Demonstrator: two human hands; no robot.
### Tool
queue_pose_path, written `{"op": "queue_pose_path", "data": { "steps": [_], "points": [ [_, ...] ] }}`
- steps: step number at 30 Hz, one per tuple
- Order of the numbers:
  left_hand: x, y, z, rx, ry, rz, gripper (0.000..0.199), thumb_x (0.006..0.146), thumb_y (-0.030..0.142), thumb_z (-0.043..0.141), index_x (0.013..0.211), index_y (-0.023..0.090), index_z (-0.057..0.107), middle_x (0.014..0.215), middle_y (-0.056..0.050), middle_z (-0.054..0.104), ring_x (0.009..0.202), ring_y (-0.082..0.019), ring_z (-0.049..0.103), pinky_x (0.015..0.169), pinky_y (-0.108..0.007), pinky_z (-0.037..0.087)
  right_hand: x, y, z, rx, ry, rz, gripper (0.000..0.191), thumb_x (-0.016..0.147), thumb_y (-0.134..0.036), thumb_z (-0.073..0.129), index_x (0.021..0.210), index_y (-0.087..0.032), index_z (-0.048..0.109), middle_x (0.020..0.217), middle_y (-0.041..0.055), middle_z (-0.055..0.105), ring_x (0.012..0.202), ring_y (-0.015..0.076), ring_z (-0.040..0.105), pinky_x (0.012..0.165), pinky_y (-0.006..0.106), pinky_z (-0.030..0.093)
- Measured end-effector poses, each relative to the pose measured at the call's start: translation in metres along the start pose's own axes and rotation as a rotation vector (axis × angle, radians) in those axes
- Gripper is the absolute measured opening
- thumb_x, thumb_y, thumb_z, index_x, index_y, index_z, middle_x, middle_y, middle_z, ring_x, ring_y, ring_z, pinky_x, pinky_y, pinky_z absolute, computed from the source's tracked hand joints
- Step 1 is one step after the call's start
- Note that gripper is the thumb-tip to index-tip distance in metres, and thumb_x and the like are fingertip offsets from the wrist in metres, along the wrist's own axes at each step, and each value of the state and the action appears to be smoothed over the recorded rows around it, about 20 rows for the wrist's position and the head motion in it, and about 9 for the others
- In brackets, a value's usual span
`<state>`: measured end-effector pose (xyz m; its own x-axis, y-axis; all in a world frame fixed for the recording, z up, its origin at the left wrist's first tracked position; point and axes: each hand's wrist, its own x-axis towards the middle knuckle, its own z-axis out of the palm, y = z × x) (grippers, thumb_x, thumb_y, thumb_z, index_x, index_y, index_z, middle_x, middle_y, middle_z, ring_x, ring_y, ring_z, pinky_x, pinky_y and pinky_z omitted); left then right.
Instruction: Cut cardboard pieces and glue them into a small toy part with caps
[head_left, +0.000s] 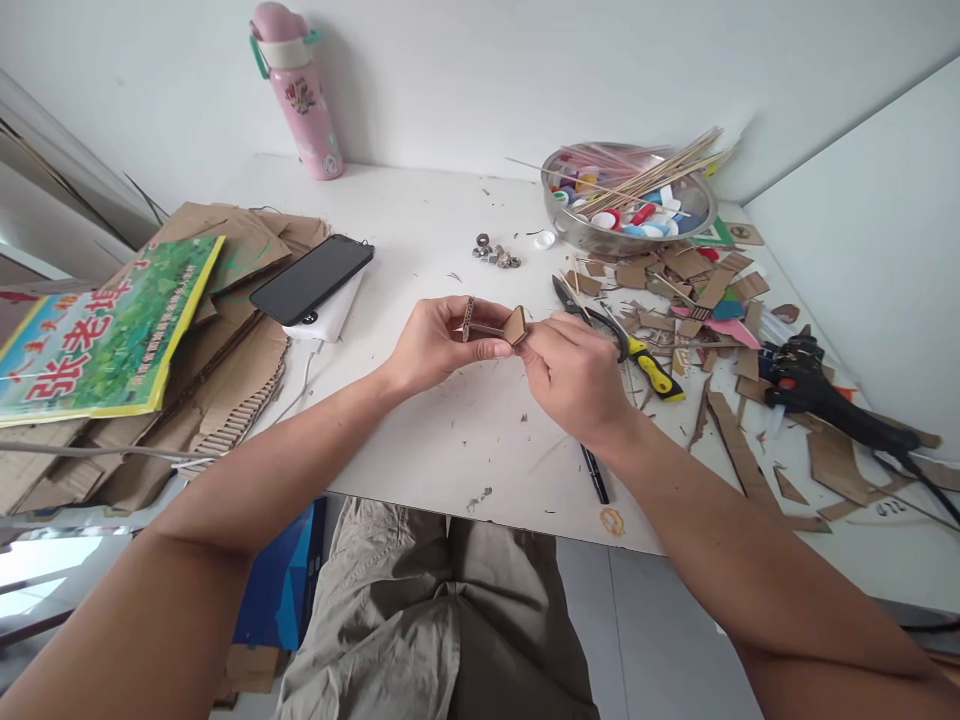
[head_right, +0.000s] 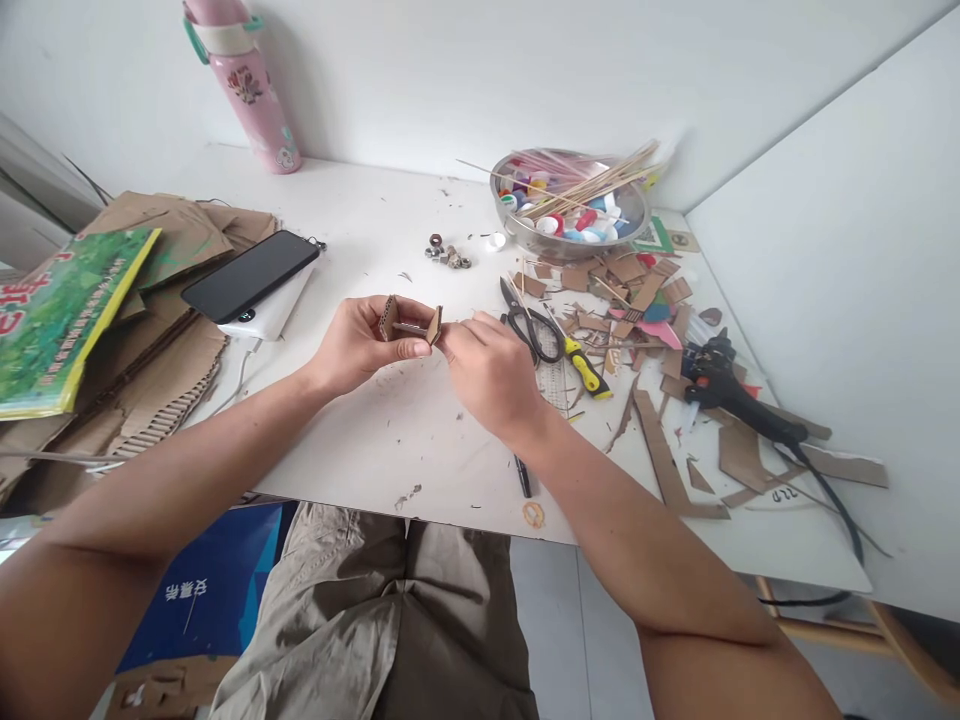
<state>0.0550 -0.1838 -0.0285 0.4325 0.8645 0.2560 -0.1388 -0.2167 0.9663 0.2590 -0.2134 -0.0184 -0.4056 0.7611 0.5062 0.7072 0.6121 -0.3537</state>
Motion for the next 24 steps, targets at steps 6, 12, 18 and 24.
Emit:
{"op": "queue_pose_path", "data": {
  "steps": [6,12,18,24],
  "points": [
    [0.002,-0.005,-0.003,0.007,0.013,0.004,0.065,0.065,0.072,0.101,0.095,0.017,0.082,0.107,-0.012,0.087,0.103,-0.032,0.085,0.094,-0.049,0.072,0.007,0.010,-0.017,0.122,-0.211,0.056,0.028,0.104,-0.025,0.056,0.077,-0.027,0.063,0.069,0.0020,0.068,0.066,0.0210,0.063,0.065,0.034,0.046],
    [0.002,-0.001,-0.015,-0.037,-0.044,0.059,0.069,0.069,0.070,0.100,0.112,0.019,0.083,0.119,-0.012,0.086,0.114,-0.030,0.083,0.100,-0.045,0.070,0.012,0.014,-0.028,0.263,-0.235,0.157,0.036,0.109,-0.042,0.054,0.078,-0.026,0.065,0.064,-0.0007,0.065,0.057,0.0172,0.056,0.061,0.031,0.042],
    [-0.001,0.008,-0.013,-0.047,-0.054,0.094,0.062,0.081,0.073,0.091,0.109,0.018,0.085,0.109,-0.011,0.087,0.113,-0.030,0.083,0.101,-0.044,0.070,0.006,0.018,-0.021,0.133,-0.052,0.088,0.043,0.111,-0.050,0.051,0.078,-0.026,0.064,0.060,-0.0008,0.059,0.054,0.0166,0.050,0.056,0.032,0.034],
    [-0.006,0.011,-0.007,-0.104,-0.041,0.069,0.059,0.083,0.068,0.092,0.110,0.016,0.085,0.117,-0.015,0.088,0.118,-0.034,0.083,0.104,-0.049,0.070,0.000,0.016,-0.011,-0.099,0.205,-0.085,0.043,0.112,-0.040,0.047,0.074,-0.026,0.063,0.062,0.0032,0.063,0.058,0.0194,0.056,0.054,0.036,0.027]
  ]
}}
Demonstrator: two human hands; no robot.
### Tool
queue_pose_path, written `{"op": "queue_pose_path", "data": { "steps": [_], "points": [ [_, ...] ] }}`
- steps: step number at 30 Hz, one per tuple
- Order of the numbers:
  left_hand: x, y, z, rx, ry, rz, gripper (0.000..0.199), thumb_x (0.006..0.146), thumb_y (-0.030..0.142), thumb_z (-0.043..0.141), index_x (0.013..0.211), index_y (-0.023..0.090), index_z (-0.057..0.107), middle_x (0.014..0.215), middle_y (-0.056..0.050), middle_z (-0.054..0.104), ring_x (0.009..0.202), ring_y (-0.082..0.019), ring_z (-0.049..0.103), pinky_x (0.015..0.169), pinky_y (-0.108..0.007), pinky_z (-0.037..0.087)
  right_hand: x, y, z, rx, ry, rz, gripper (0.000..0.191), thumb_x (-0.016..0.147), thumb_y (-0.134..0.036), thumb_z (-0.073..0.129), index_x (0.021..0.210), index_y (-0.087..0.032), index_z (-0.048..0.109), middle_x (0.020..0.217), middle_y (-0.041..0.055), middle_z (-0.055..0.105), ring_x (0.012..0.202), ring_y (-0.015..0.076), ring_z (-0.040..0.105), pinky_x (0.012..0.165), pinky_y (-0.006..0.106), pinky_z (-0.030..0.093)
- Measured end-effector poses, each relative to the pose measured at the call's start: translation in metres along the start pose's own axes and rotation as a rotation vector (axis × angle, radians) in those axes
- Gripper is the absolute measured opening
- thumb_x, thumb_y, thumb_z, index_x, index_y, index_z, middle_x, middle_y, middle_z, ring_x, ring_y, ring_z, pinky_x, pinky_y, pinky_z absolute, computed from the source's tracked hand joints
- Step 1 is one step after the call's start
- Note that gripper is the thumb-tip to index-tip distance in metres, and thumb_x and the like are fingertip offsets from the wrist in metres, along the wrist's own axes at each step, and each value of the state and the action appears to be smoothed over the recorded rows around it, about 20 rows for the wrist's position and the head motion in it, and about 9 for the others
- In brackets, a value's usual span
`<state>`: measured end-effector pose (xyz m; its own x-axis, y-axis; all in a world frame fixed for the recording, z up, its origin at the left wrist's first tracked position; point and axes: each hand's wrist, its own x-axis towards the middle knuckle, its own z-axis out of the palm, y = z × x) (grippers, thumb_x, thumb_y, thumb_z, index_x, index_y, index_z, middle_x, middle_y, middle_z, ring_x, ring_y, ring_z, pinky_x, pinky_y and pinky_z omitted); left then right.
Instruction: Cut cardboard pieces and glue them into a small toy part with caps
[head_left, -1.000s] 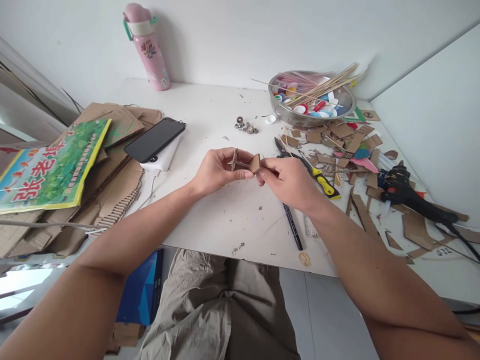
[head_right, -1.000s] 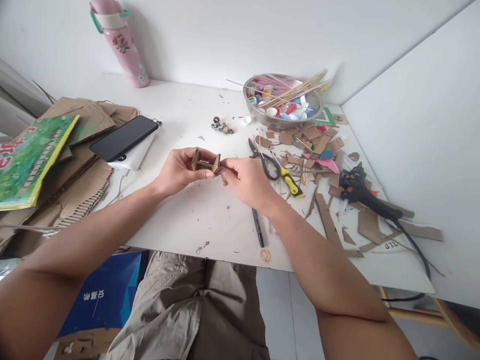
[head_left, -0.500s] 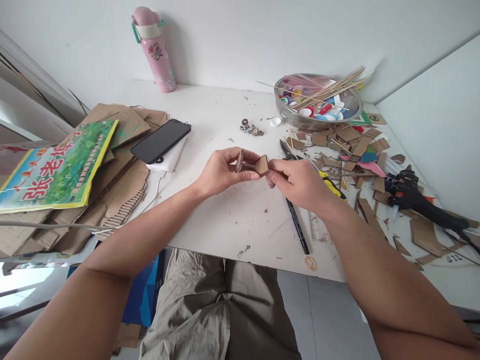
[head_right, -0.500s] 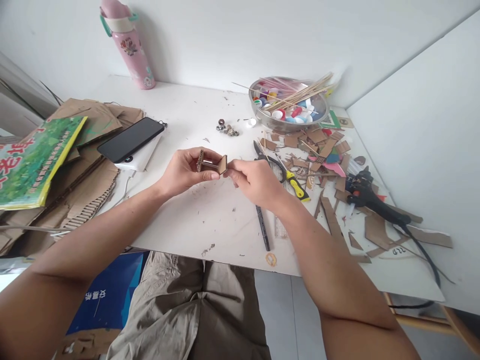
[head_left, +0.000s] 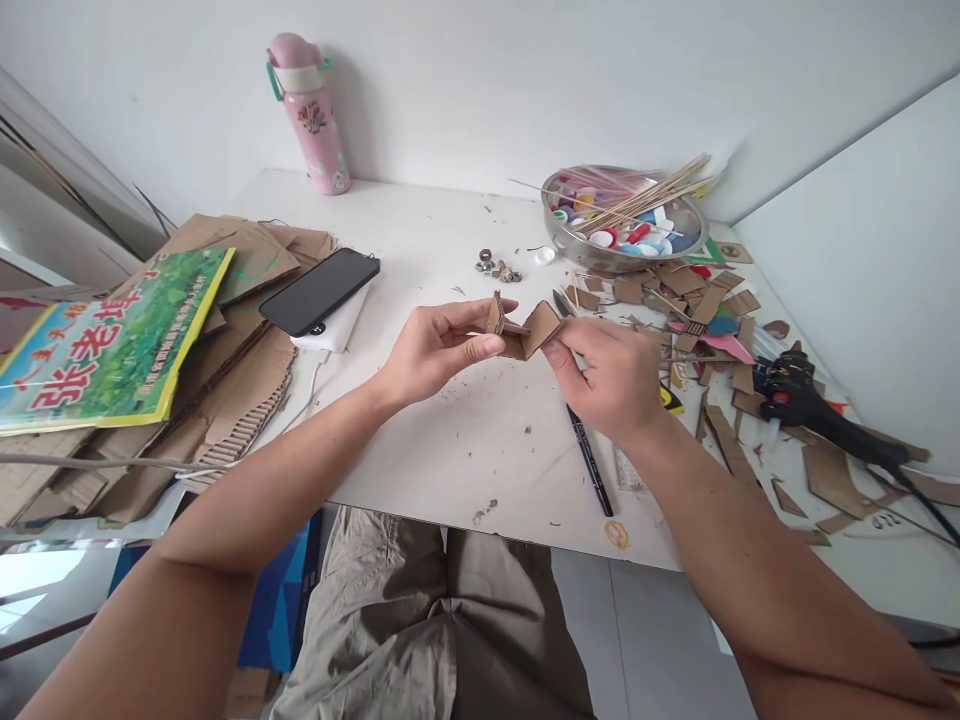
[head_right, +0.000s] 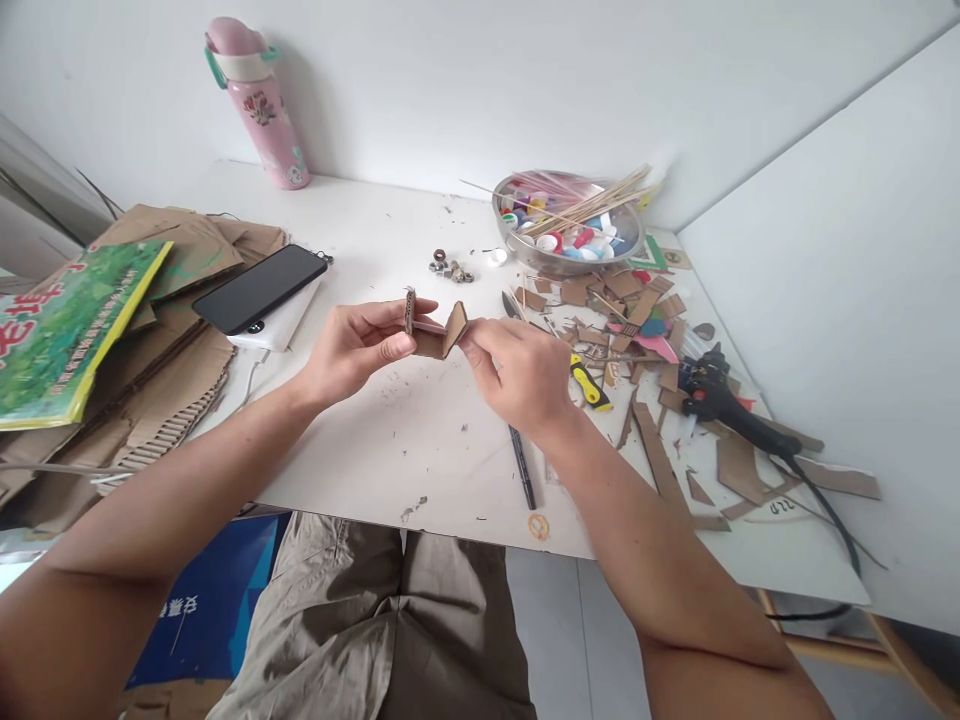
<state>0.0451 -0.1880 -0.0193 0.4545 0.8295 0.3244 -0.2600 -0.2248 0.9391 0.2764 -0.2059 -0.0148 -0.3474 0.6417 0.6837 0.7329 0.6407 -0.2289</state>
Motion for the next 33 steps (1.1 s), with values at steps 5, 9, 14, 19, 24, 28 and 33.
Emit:
{"op": "queue_pose_path", "data": {
  "steps": [5,9,14,19,24,28,33],
  "points": [
    [-0.001,-0.001,-0.003,0.030,-0.038,0.026,0.056,0.086,0.068,0.090,0.108,0.017,0.087,0.121,-0.015,0.088,0.125,-0.035,0.081,0.106,-0.047,0.070,-0.004,0.000,0.005,-0.117,0.078,-0.090,0.042,0.109,-0.030,0.052,0.069,-0.027,0.062,0.059,0.0033,0.061,0.058,0.0199,0.056,0.054,0.037,0.027],
    [0.000,-0.005,-0.006,0.117,-0.041,0.096,0.059,0.090,0.069,0.086,0.120,0.018,0.086,0.121,-0.015,0.087,0.124,-0.034,0.082,0.103,-0.046,0.072,-0.003,0.007,0.004,-0.095,0.043,-0.062,0.042,0.110,-0.036,0.052,0.072,-0.027,0.068,0.061,0.0038,0.063,0.061,0.0215,0.061,0.056,0.036,0.038],
    [0.000,-0.015,-0.010,0.381,0.010,0.239,0.061,0.098,0.070,0.075,0.136,0.022,0.080,0.124,-0.012,0.086,0.126,-0.028,0.080,0.106,-0.042,0.071,0.005,0.012,-0.001,0.165,0.003,0.060,0.030,0.111,-0.045,0.054,0.116,-0.032,0.081,0.106,0.0071,0.085,0.100,0.0293,0.079,0.089,0.046,0.063],
    [-0.002,-0.026,-0.006,0.463,-0.026,0.297,0.061,0.102,0.064,0.073,0.148,0.024,0.073,0.124,-0.010,0.085,0.125,-0.027,0.081,0.111,-0.045,0.070,0.004,0.000,0.003,0.301,-0.054,0.098,0.019,0.107,-0.040,0.067,0.109,-0.034,0.085,0.129,0.0060,0.085,0.128,0.0343,0.077,0.111,0.058,0.061],
    [-0.006,-0.026,0.001,0.414,-0.030,0.208,0.066,0.098,0.068,0.077,0.146,0.023,0.075,0.136,-0.012,0.084,0.128,-0.031,0.081,0.112,-0.048,0.069,-0.003,-0.008,0.011,0.289,-0.028,0.118,0.019,0.103,-0.025,0.068,0.093,-0.032,0.083,0.131,0.0056,0.085,0.124,0.0349,0.078,0.110,0.063,0.061],
    [-0.008,-0.022,0.005,0.330,-0.015,0.126,0.069,0.092,0.071,0.081,0.141,0.023,0.079,0.133,-0.011,0.085,0.128,-0.034,0.081,0.112,-0.051,0.069,-0.005,-0.010,0.010,0.243,0.029,0.060,0.023,0.103,-0.021,0.065,0.089,-0.031,0.080,0.135,0.0053,0.084,0.123,0.0342,0.077,0.107,0.062,0.062],
    [-0.008,-0.020,0.011,0.167,-0.011,0.070,0.069,0.087,0.071,0.087,0.136,0.023,0.082,0.144,-0.012,0.081,0.131,-0.037,0.079,0.111,-0.052,0.070,-0.009,-0.012,0.010,0.079,0.062,-0.024,0.023,0.100,-0.017,0.066,0.088,-0.032,0.076,0.138,0.0030,0.083,0.126,0.0348,0.075,0.113,0.062,0.056]
  ]
}}
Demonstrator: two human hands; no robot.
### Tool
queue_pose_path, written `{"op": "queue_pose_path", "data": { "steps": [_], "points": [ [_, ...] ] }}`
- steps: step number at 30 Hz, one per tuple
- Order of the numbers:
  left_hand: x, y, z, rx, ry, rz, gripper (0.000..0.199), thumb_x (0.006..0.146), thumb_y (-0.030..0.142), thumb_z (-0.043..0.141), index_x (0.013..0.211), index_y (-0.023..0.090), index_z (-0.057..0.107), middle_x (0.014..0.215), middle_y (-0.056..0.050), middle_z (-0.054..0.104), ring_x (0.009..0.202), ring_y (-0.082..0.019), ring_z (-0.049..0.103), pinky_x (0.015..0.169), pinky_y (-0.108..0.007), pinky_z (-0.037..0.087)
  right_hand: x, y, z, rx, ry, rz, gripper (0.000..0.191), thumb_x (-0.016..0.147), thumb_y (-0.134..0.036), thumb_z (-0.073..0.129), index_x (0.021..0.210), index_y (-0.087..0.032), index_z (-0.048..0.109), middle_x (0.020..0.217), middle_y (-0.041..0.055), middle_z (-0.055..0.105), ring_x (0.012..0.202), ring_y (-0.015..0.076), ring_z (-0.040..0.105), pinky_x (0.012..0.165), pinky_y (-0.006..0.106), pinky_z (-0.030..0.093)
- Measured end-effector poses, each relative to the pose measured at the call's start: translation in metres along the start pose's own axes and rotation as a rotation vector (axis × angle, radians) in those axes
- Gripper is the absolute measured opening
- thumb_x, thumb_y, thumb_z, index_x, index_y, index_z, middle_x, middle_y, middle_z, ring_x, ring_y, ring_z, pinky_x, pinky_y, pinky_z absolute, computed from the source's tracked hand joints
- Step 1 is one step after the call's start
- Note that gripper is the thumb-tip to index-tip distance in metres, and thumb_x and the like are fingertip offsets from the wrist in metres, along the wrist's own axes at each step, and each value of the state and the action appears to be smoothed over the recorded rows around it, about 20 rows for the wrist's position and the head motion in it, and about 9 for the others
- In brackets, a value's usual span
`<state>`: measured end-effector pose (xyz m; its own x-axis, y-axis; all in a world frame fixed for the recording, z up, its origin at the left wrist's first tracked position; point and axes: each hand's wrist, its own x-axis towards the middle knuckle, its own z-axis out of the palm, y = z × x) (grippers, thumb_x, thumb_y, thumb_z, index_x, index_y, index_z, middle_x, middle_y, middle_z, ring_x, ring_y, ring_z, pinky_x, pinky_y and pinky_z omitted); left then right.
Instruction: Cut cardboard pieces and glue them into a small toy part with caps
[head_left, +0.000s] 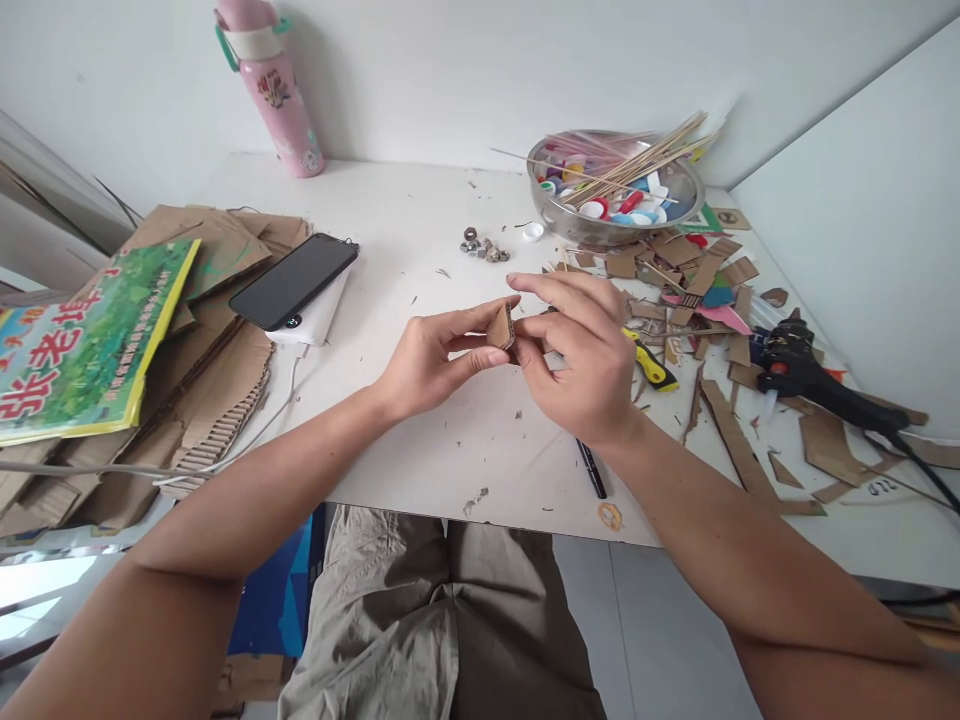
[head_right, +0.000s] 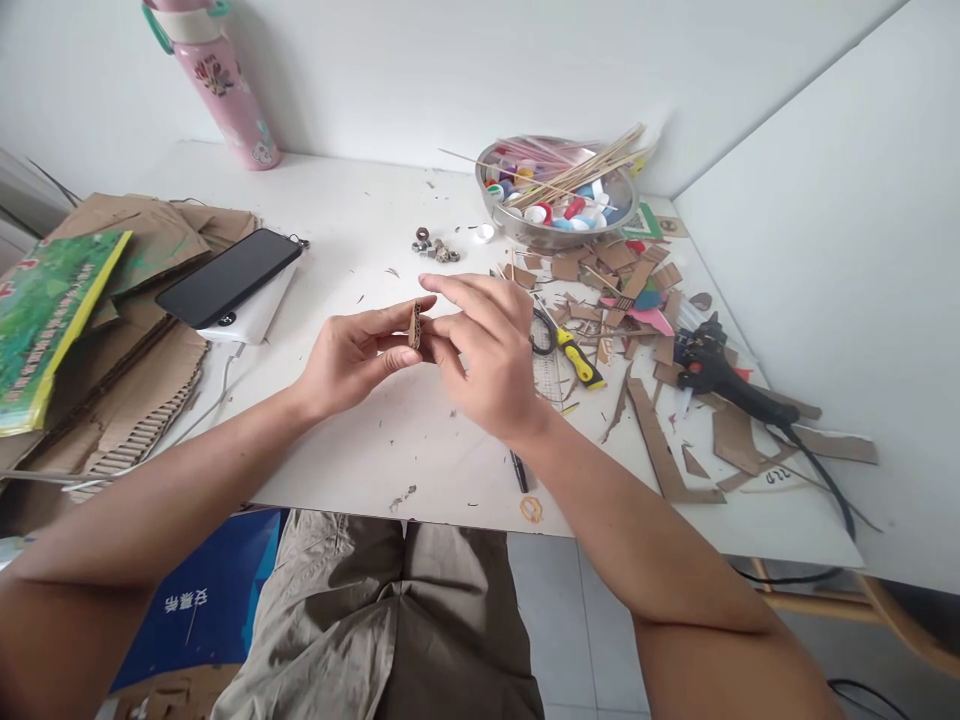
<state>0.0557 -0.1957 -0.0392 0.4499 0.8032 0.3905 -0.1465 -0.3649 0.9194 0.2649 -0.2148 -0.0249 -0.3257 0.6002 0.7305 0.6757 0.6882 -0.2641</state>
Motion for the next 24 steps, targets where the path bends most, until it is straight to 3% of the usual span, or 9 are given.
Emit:
{"op": "queue_pose_path", "data": {
  "steps": [6,12,18,24],
  "points": [
    [-0.001,0.003,0.004,-0.022,-0.011,-0.021,0.068,0.087,0.073,0.086,0.129,0.021,0.085,0.123,-0.010,0.088,0.125,-0.034,0.081,0.110,-0.049,0.070,-0.008,0.002,0.006,-0.159,0.009,-0.071,0.017,0.102,-0.024,0.065,0.094,-0.030,0.078,0.135,0.0046,0.084,0.129,0.0354,0.073,0.120,0.064,0.049],
    [-0.001,0.006,0.001,0.133,0.029,0.106,0.068,0.091,0.074,0.081,0.139,0.026,0.081,0.134,-0.010,0.085,0.130,-0.034,0.080,0.110,-0.048,0.070,0.006,-0.003,-0.006,0.069,-0.094,0.093,0.016,0.102,-0.033,0.069,0.092,-0.035,0.081,0.142,0.0025,0.081,0.137,0.0399,0.070,0.121,0.070,0.050],
    [0.001,0.004,-0.006,0.324,-0.001,0.248,0.057,0.097,0.067,0.077,0.139,0.028,0.080,0.112,-0.006,0.090,0.113,-0.026,0.085,0.108,-0.041,0.069,0.014,0.005,-0.010,0.288,-0.216,0.215,0.018,0.101,-0.032,0.070,0.091,-0.030,0.084,0.144,0.0054,0.080,0.139,0.0356,0.071,0.117,0.062,0.058],
    [-0.001,0.004,-0.001,0.257,0.022,0.187,0.063,0.093,0.073,0.079,0.138,0.028,0.081,0.115,-0.006,0.089,0.113,-0.028,0.085,0.106,-0.044,0.071,0.011,-0.001,-0.012,0.254,-0.155,0.194,0.016,0.101,-0.030,0.070,0.090,-0.031,0.081,0.146,0.0059,0.078,0.140,0.0370,0.069,0.118,0.065,0.057]
  ]
}}
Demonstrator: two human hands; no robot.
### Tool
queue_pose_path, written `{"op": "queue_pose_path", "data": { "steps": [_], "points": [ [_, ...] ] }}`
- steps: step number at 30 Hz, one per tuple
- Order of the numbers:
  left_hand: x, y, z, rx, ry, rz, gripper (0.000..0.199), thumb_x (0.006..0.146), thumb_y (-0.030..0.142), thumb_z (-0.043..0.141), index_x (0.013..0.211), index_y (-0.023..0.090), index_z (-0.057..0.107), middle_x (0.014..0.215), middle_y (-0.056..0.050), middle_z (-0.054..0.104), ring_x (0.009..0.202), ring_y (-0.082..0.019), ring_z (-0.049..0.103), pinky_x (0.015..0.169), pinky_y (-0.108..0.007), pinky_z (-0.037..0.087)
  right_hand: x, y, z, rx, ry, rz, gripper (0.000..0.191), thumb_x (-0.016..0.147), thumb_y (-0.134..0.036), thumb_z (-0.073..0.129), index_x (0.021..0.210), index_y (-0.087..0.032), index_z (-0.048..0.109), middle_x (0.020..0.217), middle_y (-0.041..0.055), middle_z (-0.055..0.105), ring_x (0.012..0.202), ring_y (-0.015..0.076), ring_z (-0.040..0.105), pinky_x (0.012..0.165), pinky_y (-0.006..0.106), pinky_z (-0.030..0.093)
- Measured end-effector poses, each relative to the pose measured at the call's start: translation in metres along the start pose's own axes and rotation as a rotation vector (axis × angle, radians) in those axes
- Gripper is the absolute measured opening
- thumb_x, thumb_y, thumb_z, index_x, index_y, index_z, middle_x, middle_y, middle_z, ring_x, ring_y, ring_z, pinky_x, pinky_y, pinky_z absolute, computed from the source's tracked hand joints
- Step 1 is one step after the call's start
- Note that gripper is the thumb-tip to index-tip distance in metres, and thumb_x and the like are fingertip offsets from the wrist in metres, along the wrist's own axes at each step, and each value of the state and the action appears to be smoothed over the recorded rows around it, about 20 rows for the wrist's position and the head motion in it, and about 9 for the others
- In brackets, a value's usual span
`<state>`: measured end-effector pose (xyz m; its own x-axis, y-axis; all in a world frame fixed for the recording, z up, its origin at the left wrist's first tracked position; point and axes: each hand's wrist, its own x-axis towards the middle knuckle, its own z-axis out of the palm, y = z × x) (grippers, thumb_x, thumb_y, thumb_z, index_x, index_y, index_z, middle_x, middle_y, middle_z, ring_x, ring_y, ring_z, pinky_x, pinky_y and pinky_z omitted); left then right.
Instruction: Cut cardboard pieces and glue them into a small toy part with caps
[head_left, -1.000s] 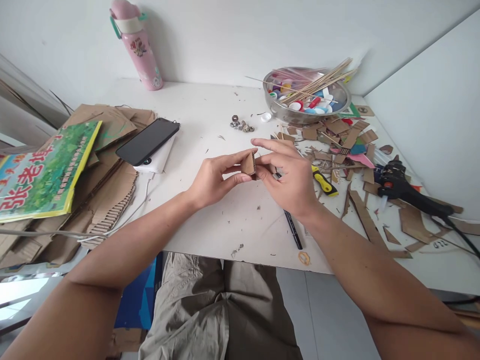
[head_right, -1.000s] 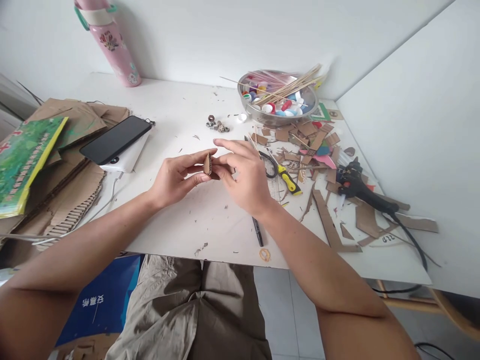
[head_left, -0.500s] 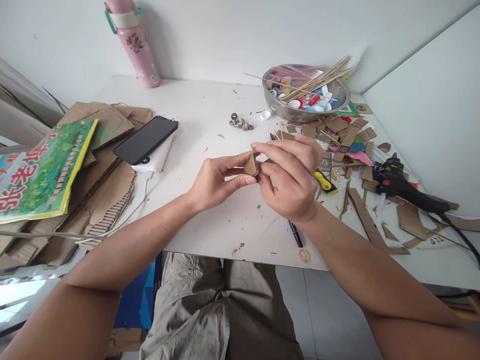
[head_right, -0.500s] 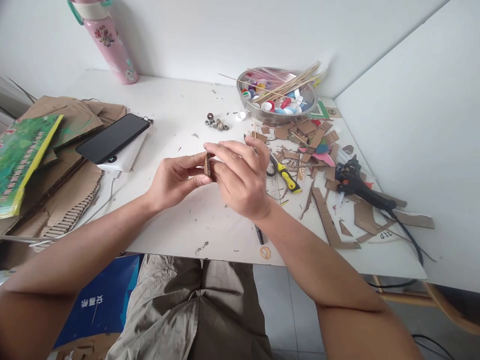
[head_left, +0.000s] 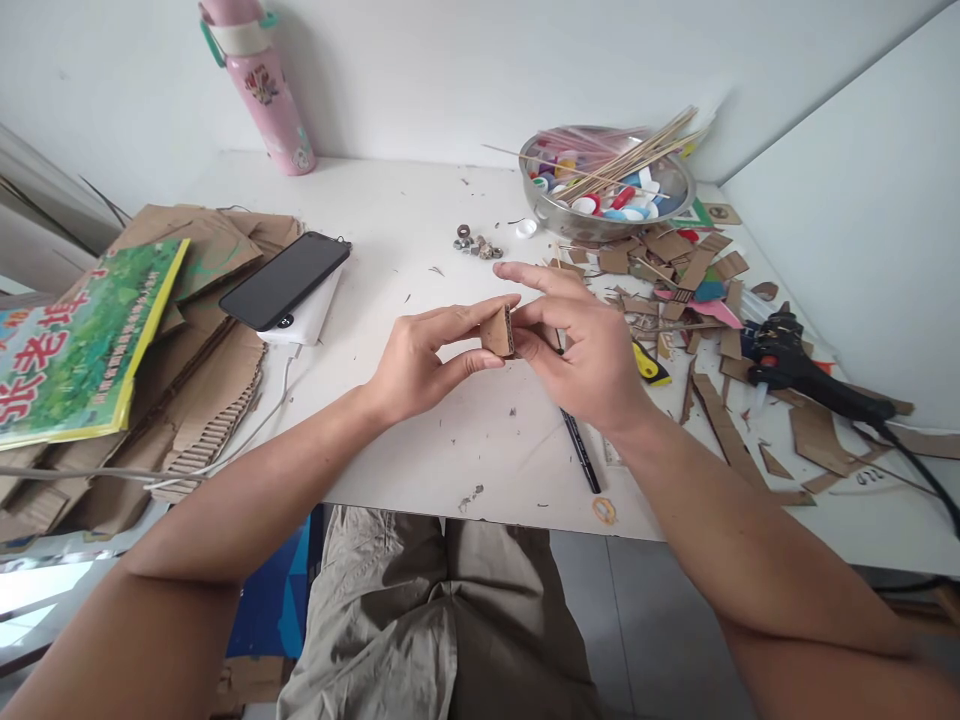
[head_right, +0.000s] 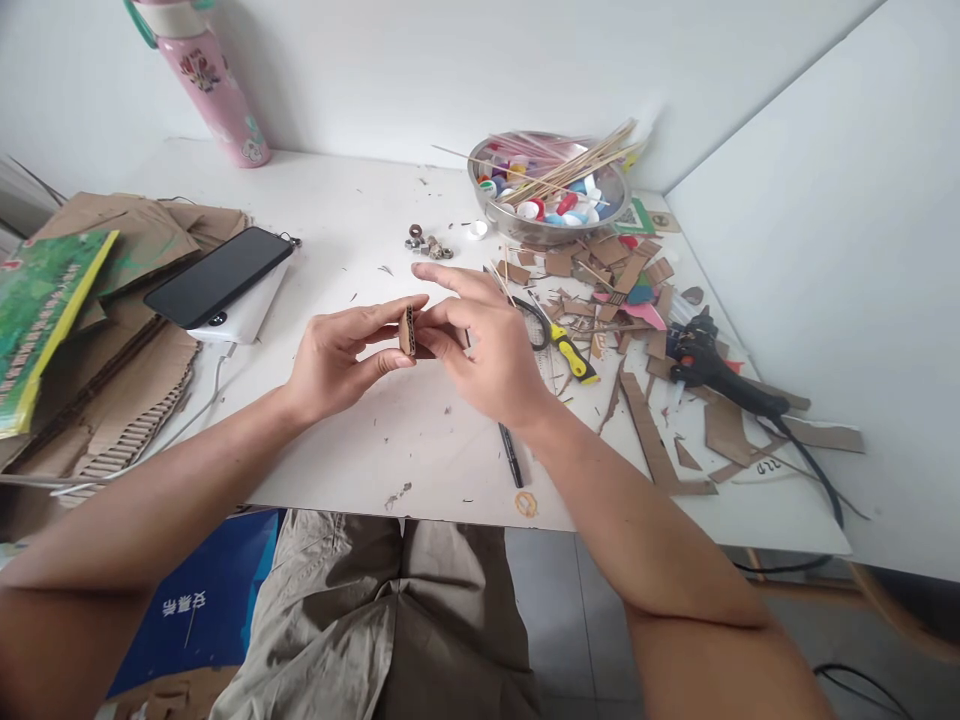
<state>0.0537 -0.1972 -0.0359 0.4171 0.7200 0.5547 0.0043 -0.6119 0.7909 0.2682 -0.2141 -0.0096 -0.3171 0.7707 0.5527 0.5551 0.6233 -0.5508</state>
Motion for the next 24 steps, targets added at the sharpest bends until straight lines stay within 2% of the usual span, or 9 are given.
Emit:
{"op": "queue_pose_path", "data": {
  "steps": [4,9,12,15,17,21,24],
  "points": [
    [0.000,0.003,0.005,-0.166,-0.013,-0.128,0.067,0.088,0.075,0.083,0.131,0.023,0.084,0.127,-0.010,0.087,0.125,-0.035,0.082,0.107,-0.049,0.072,-0.004,-0.004,0.003,-0.084,0.044,-0.072,0.015,0.101,-0.030,0.068,0.092,-0.034,0.079,0.150,0.0033,0.076,0.144,0.0394,0.065,0.124,0.070,0.049],
    [0.001,0.006,0.010,-0.253,-0.064,-0.185,0.063,0.091,0.078,0.077,0.113,0.021,0.087,0.106,-0.007,0.088,0.126,-0.033,0.080,0.112,-0.053,0.069,-0.006,0.000,0.013,-0.143,0.066,-0.076,0.017,0.103,-0.037,0.064,0.093,-0.036,0.078,0.140,0.0014,0.081,0.145,0.0401,0.064,0.129,0.074,0.041],
    [0.000,0.006,0.010,-0.235,-0.049,-0.168,0.063,0.091,0.078,0.077,0.115,0.021,0.086,0.111,-0.008,0.088,0.129,-0.034,0.079,0.113,-0.053,0.069,-0.003,0.002,0.011,-0.144,0.054,-0.093,0.019,0.102,-0.036,0.065,0.090,-0.037,0.078,0.141,0.0007,0.080,0.145,0.0404,0.064,0.129,0.074,0.042],
    [0.000,0.005,0.008,-0.175,-0.008,-0.147,0.065,0.091,0.076,0.079,0.129,0.023,0.083,0.129,-0.010,0.086,0.136,-0.035,0.076,0.113,-0.050,0.069,0.002,0.003,0.004,-0.137,0.044,-0.096,0.019,0.101,-0.033,0.067,0.088,-0.036,0.079,0.146,0.0008,0.078,0.146,0.0406,0.063,0.127,0.073,0.045],
    [0.000,0.004,0.006,-0.129,0.011,-0.126,0.067,0.091,0.074,0.081,0.136,0.024,0.081,0.136,-0.010,0.084,0.134,-0.034,0.078,0.113,-0.049,0.069,0.004,0.004,0.000,-0.120,0.029,-0.077,0.018,0.101,-0.031,0.068,0.088,-0.035,0.080,0.147,0.0017,0.078,0.144,0.0400,0.065,0.124,0.071,0.049],
    [0.000,0.003,0.004,-0.102,0.008,-0.103,0.068,0.090,0.075,0.081,0.136,0.025,0.081,0.136,-0.010,0.084,0.131,-0.033,0.080,0.114,-0.050,0.068,0.004,0.005,-0.004,-0.086,0.002,-0.056,0.018,0.101,-0.030,0.070,0.087,-0.034,0.080,0.145,0.0037,0.079,0.137,0.0384,0.069,0.117,0.068,0.056],
    [0.000,0.005,0.006,-0.142,-0.006,-0.133,0.067,0.090,0.075,0.081,0.133,0.024,0.082,0.130,-0.011,0.086,0.134,-0.036,0.078,0.112,-0.052,0.069,0.001,0.004,-0.002,-0.088,0.016,-0.073,0.020,0.101,-0.030,0.068,0.085,-0.035,0.079,0.146,0.0028,0.079,0.137,0.0384,0.069,0.118,0.068,0.055]
  ]
}}
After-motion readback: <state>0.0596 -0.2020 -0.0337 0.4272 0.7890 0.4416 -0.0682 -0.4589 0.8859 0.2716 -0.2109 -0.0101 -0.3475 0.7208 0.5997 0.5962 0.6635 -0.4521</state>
